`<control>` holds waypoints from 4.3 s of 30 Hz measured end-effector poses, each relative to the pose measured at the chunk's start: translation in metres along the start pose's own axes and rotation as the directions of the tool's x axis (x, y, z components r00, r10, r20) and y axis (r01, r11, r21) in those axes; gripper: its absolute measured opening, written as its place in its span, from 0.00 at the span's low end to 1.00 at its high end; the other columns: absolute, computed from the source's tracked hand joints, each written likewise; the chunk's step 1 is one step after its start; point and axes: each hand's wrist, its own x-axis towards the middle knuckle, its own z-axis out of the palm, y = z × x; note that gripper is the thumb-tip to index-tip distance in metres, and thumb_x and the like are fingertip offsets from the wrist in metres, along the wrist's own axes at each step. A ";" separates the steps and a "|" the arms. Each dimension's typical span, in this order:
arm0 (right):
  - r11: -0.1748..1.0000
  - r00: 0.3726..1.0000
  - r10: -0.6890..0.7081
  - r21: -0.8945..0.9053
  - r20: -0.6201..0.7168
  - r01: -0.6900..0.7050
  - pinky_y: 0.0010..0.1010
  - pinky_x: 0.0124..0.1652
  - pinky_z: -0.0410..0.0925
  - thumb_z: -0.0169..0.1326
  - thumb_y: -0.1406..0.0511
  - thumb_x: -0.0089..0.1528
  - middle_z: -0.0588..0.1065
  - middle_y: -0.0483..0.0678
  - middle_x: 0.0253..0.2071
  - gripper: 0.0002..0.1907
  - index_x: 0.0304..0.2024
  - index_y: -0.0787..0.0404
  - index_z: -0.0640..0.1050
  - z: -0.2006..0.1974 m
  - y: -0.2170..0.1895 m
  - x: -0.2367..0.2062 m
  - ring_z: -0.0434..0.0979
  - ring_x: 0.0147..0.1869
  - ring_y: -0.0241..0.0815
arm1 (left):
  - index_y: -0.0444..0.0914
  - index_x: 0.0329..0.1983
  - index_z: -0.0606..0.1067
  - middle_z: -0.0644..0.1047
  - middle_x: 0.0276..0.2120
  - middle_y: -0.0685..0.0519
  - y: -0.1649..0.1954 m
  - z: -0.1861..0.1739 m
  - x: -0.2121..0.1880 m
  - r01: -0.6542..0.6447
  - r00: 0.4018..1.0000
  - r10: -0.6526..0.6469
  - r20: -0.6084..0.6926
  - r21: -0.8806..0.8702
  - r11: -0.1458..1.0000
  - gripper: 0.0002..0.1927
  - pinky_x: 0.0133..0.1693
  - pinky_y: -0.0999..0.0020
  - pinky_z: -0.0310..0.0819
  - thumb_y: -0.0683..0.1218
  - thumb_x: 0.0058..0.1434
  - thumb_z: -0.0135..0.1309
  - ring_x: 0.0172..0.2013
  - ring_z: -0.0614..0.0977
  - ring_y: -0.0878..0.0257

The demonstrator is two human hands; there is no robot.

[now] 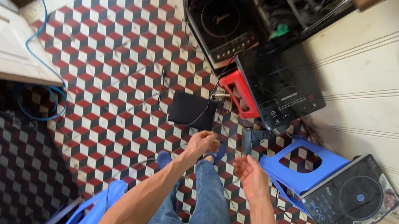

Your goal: The person inspects a small circuit board at a workbench, then walks to retrieve a portable induction cooktop, places it on a stool, and returns to the bench. They use a magnifying glass to examine the circuit board closely, turning it over and checking components.

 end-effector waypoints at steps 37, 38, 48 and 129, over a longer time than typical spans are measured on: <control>0.941 0.958 -0.246 0.201 -0.150 0.273 0.44 0.66 0.67 0.57 0.46 0.64 0.70 0.42 0.70 0.36 0.70 0.52 0.68 -0.138 -0.071 0.349 0.70 0.72 0.44 | 0.35 0.63 0.62 0.70 0.45 0.43 0.022 0.092 0.419 -0.221 0.950 0.257 -0.178 0.198 0.955 0.62 0.50 0.45 0.70 0.80 0.35 0.57 0.50 0.75 0.52; 0.943 0.959 -0.225 0.211 -0.172 0.259 0.45 0.66 0.67 0.57 0.46 0.64 0.70 0.42 0.70 0.36 0.69 0.52 0.68 -0.138 -0.072 0.348 0.70 0.72 0.45 | 0.33 0.62 0.62 0.70 0.44 0.41 0.023 0.093 0.420 -0.223 0.951 0.257 -0.173 0.196 0.955 0.62 0.51 0.42 0.72 0.80 0.35 0.57 0.49 0.76 0.49; 0.933 0.957 -0.238 0.236 -0.164 0.272 0.52 0.66 0.64 0.59 0.48 0.62 0.71 0.42 0.67 0.34 0.67 0.50 0.70 -0.144 -0.076 0.340 0.69 0.72 0.46 | 0.41 0.72 0.58 0.59 0.70 0.39 0.007 0.086 0.422 -0.198 0.980 0.188 -0.063 -0.274 0.941 0.47 0.63 0.37 0.56 0.74 0.58 0.41 0.69 0.60 0.43; 0.930 0.925 -0.293 0.298 0.243 0.217 0.45 0.60 0.68 0.51 0.68 0.63 0.72 0.51 0.64 0.29 0.68 0.63 0.67 0.237 -0.096 0.176 0.73 0.65 0.48 | 0.36 0.68 0.61 0.77 0.55 0.46 0.244 -0.112 0.132 -0.249 0.916 0.310 -0.254 0.244 0.937 0.37 0.45 0.64 0.82 0.59 0.63 0.56 0.46 0.82 0.58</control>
